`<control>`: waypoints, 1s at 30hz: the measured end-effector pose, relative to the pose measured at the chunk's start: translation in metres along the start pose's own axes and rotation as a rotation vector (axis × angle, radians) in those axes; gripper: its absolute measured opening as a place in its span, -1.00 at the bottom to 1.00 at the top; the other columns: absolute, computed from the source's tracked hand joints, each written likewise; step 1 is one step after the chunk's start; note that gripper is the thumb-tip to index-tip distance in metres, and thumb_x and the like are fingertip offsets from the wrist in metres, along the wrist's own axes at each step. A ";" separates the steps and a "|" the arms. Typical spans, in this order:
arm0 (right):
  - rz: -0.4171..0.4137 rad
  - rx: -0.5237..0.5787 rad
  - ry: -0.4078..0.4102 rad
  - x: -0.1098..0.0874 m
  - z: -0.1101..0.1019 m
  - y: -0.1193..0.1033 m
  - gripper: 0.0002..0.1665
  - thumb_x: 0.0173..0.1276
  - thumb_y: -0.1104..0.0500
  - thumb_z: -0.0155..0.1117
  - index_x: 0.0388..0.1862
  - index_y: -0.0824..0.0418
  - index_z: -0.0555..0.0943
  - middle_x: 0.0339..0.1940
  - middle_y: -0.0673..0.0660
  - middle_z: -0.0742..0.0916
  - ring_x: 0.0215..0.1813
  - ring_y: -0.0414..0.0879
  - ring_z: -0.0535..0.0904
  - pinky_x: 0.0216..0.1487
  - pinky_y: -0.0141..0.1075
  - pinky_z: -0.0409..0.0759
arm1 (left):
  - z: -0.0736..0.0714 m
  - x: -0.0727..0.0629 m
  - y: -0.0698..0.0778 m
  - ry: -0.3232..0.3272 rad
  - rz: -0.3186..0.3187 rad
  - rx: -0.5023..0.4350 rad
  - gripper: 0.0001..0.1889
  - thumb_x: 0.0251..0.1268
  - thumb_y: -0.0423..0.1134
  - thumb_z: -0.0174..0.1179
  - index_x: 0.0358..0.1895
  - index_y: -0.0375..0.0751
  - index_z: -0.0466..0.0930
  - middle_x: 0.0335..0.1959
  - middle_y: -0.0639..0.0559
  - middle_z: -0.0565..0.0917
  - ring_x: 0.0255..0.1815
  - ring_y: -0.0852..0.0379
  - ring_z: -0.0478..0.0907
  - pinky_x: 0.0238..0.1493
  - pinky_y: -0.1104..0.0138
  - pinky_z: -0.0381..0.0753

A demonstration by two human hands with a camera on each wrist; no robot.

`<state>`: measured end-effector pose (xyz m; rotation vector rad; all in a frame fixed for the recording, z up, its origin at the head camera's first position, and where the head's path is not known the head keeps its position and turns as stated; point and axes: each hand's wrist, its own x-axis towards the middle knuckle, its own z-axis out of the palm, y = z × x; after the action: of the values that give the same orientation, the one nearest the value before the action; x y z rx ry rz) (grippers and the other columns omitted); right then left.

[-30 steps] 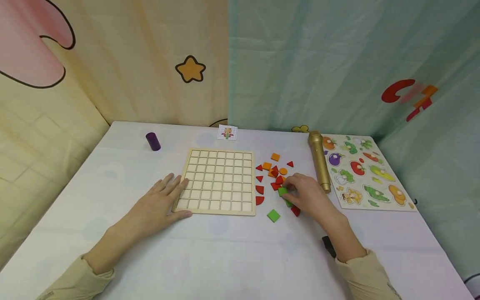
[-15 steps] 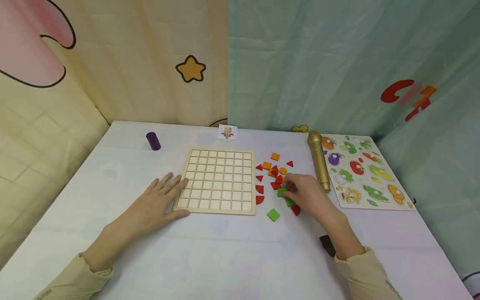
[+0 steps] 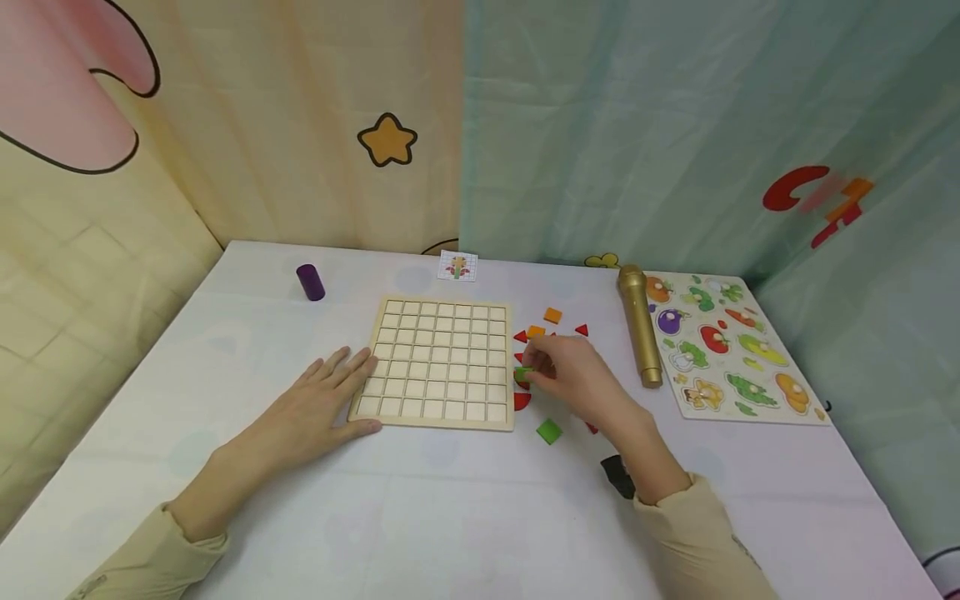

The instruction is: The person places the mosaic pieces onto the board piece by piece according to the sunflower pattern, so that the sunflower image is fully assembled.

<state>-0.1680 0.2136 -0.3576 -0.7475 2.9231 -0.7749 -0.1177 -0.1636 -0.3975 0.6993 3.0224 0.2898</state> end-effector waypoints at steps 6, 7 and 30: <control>-0.030 0.055 0.004 0.021 0.014 -0.026 -0.85 0.36 0.23 0.54 -0.27 0.10 0.68 -0.37 -0.08 0.74 -0.25 -0.19 0.65 -0.11 -0.22 0.73 | 0.000 -0.001 0.001 -0.018 -0.020 -0.012 -0.02 0.45 0.28 0.24 0.65 -0.36 0.14 0.70 -0.25 0.17 0.71 -0.36 0.05 0.65 -0.28 0.07; -0.034 0.065 0.006 0.026 0.017 -0.031 -0.85 0.36 0.24 0.54 -0.27 0.11 0.68 -0.37 -0.07 0.74 -0.25 -0.19 0.65 -0.10 -0.22 0.73 | 0.000 -0.001 0.001 -0.018 -0.025 -0.017 -0.02 0.45 0.27 0.24 0.65 -0.36 0.14 0.70 -0.25 0.17 0.71 -0.36 0.05 0.65 -0.29 0.06; 0.075 0.159 0.016 0.067 0.066 -0.071 -0.90 0.39 0.25 0.51 -0.30 0.17 0.71 -0.41 0.01 0.74 -0.32 -0.13 0.61 -0.21 -0.33 0.64 | 0.006 0.001 -0.001 -0.007 -0.021 -0.055 -0.01 0.47 0.27 0.23 0.67 -0.35 0.11 0.71 -0.24 0.12 0.71 -0.35 0.04 0.64 -0.31 0.05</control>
<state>-0.1868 0.0987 -0.3758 -0.6168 2.8421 -0.9949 -0.1184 -0.1635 -0.4037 0.6628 3.0004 0.3670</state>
